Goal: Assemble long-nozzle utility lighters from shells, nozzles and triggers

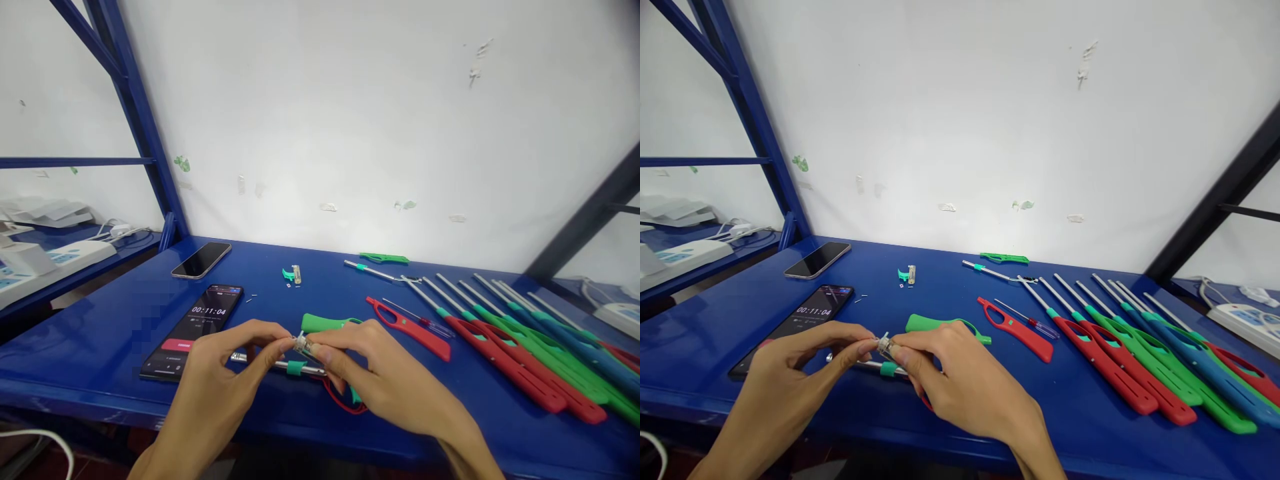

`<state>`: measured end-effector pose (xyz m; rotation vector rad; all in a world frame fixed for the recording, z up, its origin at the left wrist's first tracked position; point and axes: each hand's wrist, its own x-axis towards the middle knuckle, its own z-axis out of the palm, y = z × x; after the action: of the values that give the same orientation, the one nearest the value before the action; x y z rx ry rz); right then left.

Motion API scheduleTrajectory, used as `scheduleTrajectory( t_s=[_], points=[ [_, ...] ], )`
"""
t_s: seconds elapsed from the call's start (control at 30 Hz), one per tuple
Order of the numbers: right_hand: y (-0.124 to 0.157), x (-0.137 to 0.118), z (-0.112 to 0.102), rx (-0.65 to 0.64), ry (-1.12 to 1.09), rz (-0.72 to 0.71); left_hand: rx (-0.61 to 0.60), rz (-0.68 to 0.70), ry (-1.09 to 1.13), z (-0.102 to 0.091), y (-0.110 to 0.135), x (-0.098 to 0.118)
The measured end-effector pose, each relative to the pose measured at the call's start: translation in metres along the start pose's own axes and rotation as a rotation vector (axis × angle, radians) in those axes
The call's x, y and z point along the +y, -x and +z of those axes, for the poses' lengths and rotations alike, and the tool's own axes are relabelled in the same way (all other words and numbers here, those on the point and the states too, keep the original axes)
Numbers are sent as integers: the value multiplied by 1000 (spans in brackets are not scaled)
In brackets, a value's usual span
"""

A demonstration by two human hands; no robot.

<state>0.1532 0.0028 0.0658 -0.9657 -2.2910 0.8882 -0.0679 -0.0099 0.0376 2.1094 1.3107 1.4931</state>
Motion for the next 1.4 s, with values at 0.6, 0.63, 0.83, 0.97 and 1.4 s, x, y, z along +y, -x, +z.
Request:
scheduleTrajectory(
  t_s=[0.6, 0.63, 0.83, 0.97, 1.4],
  points=[
    [-1, -9, 10, 12, 127, -27, 218, 477, -355, 11, 9, -9],
    [0, -9, 10, 12, 134, -22, 221, 486, -356, 11, 9, -9],
    [2, -9, 12, -20, 142, -2, 245, 497, -362, 13, 12, -15],
    [0, -14, 24, -36, 143, -42, 213, 536, -337, 13, 13, -12],
    [9, -11, -2, 156, 126, 84, 69, 239, -232, 2, 6, -5]
  ],
)
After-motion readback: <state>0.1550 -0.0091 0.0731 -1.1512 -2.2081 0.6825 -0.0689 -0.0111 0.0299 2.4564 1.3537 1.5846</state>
